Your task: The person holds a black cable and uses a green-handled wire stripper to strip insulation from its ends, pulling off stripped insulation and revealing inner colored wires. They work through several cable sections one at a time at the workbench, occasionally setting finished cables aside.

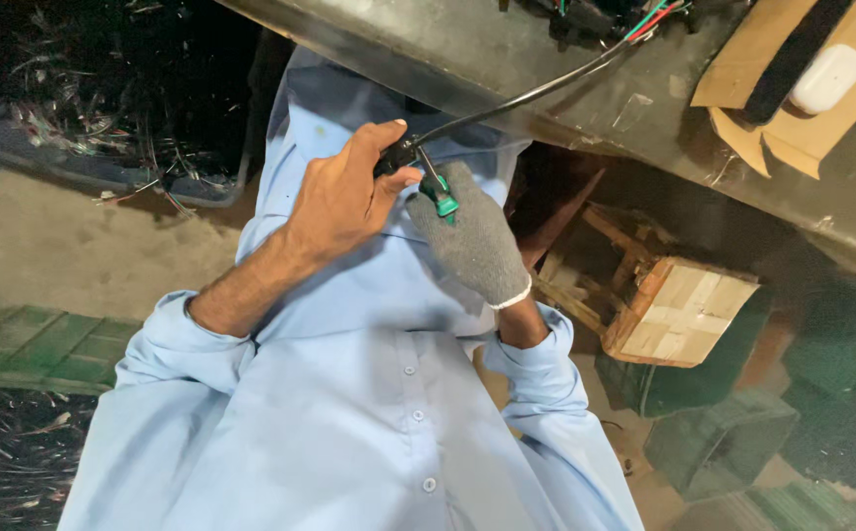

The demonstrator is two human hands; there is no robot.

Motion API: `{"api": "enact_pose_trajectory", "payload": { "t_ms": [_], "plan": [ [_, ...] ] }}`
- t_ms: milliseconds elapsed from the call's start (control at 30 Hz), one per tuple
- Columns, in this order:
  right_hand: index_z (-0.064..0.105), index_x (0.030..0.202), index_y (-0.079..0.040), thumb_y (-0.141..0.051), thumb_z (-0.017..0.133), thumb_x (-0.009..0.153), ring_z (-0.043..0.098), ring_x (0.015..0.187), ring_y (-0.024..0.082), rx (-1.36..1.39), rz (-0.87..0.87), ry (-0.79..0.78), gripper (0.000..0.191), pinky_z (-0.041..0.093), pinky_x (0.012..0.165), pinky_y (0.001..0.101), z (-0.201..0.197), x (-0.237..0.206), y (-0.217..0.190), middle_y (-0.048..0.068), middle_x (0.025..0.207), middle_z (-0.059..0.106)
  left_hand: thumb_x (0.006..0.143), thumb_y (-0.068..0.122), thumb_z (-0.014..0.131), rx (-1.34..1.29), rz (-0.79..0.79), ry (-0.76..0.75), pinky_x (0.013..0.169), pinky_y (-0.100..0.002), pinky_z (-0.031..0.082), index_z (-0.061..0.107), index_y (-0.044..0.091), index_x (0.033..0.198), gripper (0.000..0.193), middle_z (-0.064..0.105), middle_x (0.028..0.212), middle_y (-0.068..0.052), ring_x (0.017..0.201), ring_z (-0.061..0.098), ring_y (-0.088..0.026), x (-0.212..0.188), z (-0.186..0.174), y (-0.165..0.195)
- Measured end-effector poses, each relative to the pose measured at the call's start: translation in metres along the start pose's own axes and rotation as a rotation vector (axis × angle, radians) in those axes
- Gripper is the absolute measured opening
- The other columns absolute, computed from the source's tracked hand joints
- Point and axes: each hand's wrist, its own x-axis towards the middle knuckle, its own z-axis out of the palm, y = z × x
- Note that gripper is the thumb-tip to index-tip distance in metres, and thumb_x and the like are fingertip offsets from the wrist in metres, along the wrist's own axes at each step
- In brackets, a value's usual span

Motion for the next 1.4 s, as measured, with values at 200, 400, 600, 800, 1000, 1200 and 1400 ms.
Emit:
{"api": "enact_pose_trajectory", "payload": {
  "t_ms": [200,400,600,800,1000,1200,1400],
  "plan": [
    [0.051,0.108,-0.004,-0.029,0.068,0.093,0.07,0.084,0.037,0.032,-0.014,-0.007,0.033,0.052,0.073,0.0442,0.006,0.007,0.012,0.018,0.089,0.067,0.11,0.038,0.062,0.068,-0.08,-0.038,0.065,-0.041,0.055,0.051,-0.001,0.134,0.047,0.068,0.11,-0.019,0.084,0.07,-0.038,-0.003,0.002,-0.007],
    [0.052,0.109,-0.005,-0.026,0.067,0.093,0.07,0.083,0.039,0.033,-0.054,0.017,0.031,0.051,0.07,0.0453,0.014,0.012,0.023,0.018,0.087,0.067,0.112,0.037,0.062,0.036,-0.028,0.023,0.067,-0.039,0.056,0.052,0.0,0.135,0.045,0.068,0.112,-0.015,0.088,0.071,-0.035,-0.002,0.003,-0.008],
    [0.053,0.108,-0.004,-0.029,0.067,0.097,0.067,0.084,0.043,0.029,-0.009,0.063,0.031,0.049,0.068,0.0487,0.026,0.018,0.029,0.022,0.083,0.067,0.104,0.028,0.073,0.448,0.174,-0.026,0.057,-0.038,0.049,0.061,0.001,0.133,0.041,0.06,0.096,-0.008,0.076,0.063,-0.024,0.007,0.001,-0.018],
    [0.055,0.11,-0.004,-0.03,0.066,0.097,0.071,0.085,0.039,0.082,-0.067,0.063,0.031,0.053,0.074,0.0452,0.024,0.025,0.023,0.02,0.091,0.071,0.102,0.023,0.073,0.579,0.32,0.0,0.06,-0.036,0.049,0.061,0.007,0.135,0.038,0.065,0.108,-0.005,0.079,0.063,-0.022,0.014,-0.003,-0.032],
    [0.054,0.117,-0.005,-0.031,0.067,0.092,0.073,0.088,0.037,0.055,-0.074,0.075,0.038,0.054,0.076,0.0429,0.02,0.023,0.014,0.019,0.095,0.072,0.102,0.021,0.072,0.575,0.281,-0.04,0.061,-0.036,0.049,0.062,0.005,0.134,0.037,0.065,0.106,-0.006,0.081,0.065,-0.022,0.014,-0.002,-0.043],
    [0.053,0.112,-0.003,-0.029,0.069,0.093,0.068,0.092,0.045,0.031,-0.04,0.127,0.037,0.052,0.073,0.0467,0.03,0.036,0.018,0.023,0.093,0.07,0.107,0.033,0.071,0.509,0.313,-0.031,0.064,-0.037,0.051,0.059,0.001,0.133,0.043,0.062,0.1,-0.009,0.08,0.064,-0.024,0.02,-0.009,-0.038],
    [0.058,0.111,-0.002,-0.021,0.072,0.094,0.069,0.091,0.043,0.005,-0.252,0.127,0.029,0.053,0.074,0.0457,0.025,0.048,0.024,0.023,0.097,0.07,0.104,0.035,0.071,0.24,0.14,-0.119,0.063,-0.038,0.048,0.058,0.001,0.133,0.046,0.063,0.099,-0.013,0.081,0.064,-0.03,0.027,-0.025,-0.022]
  ]
}}
